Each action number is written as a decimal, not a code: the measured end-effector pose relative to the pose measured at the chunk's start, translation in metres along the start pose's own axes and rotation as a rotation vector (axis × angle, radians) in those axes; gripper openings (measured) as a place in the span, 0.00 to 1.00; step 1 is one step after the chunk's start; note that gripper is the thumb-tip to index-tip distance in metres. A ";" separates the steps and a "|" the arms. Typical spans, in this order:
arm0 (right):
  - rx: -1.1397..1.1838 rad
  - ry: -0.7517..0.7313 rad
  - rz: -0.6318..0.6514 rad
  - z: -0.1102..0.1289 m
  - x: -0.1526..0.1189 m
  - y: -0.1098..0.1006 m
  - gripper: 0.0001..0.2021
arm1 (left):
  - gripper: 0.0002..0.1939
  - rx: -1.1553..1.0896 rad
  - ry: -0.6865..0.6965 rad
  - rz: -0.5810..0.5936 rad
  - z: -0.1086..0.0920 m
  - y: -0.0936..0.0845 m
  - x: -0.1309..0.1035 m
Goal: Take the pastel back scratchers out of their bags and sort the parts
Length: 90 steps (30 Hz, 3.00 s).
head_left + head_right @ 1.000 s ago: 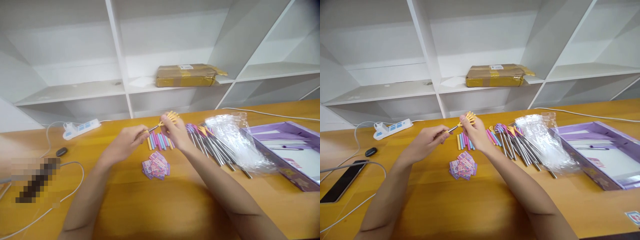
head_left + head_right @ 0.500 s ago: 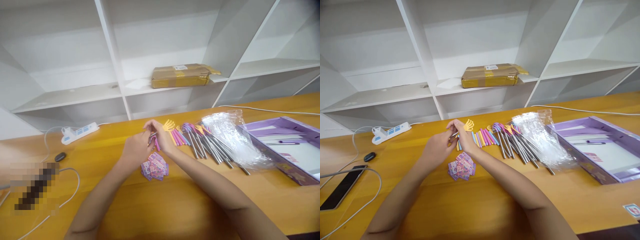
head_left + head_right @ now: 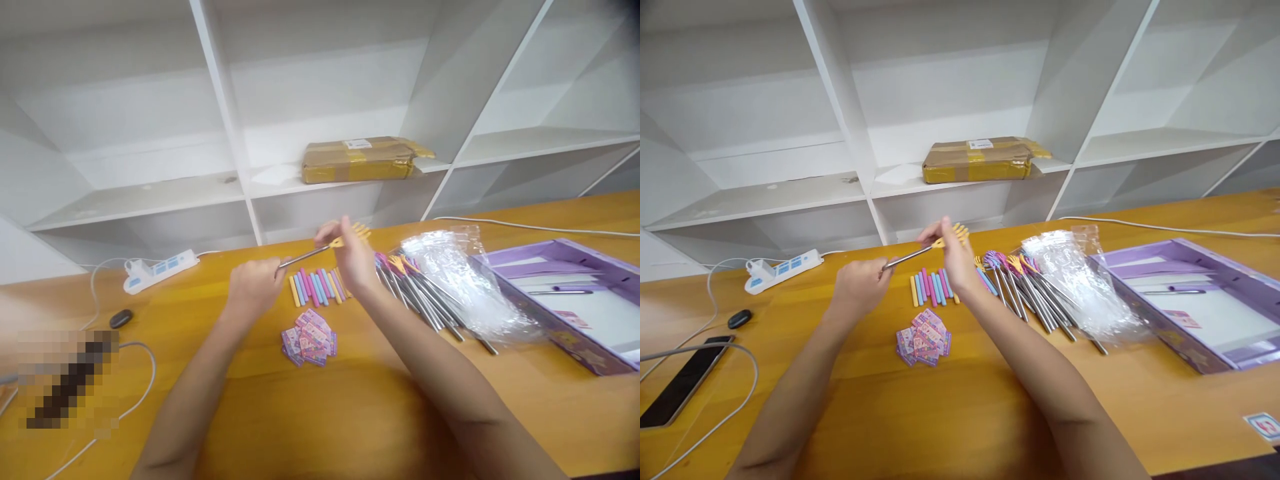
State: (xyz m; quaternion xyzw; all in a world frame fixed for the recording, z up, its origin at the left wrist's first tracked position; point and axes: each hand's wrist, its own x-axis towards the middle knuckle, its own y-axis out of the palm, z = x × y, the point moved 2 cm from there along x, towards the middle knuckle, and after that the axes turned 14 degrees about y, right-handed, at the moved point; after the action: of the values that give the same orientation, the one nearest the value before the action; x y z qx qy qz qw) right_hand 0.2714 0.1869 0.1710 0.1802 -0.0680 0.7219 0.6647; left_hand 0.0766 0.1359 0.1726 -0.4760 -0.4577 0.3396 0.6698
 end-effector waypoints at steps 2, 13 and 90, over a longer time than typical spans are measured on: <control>0.035 -0.079 -0.102 0.011 0.020 -0.042 0.32 | 0.24 0.049 -0.032 -0.025 0.027 -0.004 -0.001; 0.547 -0.020 -0.407 0.065 0.035 -0.215 0.21 | 0.20 0.156 -0.050 0.029 0.132 -0.032 -0.035; 0.100 0.119 0.150 -0.019 -0.024 0.027 0.23 | 0.17 0.046 0.020 0.169 -0.002 0.005 -0.017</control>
State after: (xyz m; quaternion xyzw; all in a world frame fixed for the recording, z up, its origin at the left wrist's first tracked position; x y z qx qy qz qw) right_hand 0.2428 0.1679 0.1489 0.1645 -0.0057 0.7815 0.6018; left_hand 0.0728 0.1213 0.1629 -0.5009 -0.4015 0.4005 0.6539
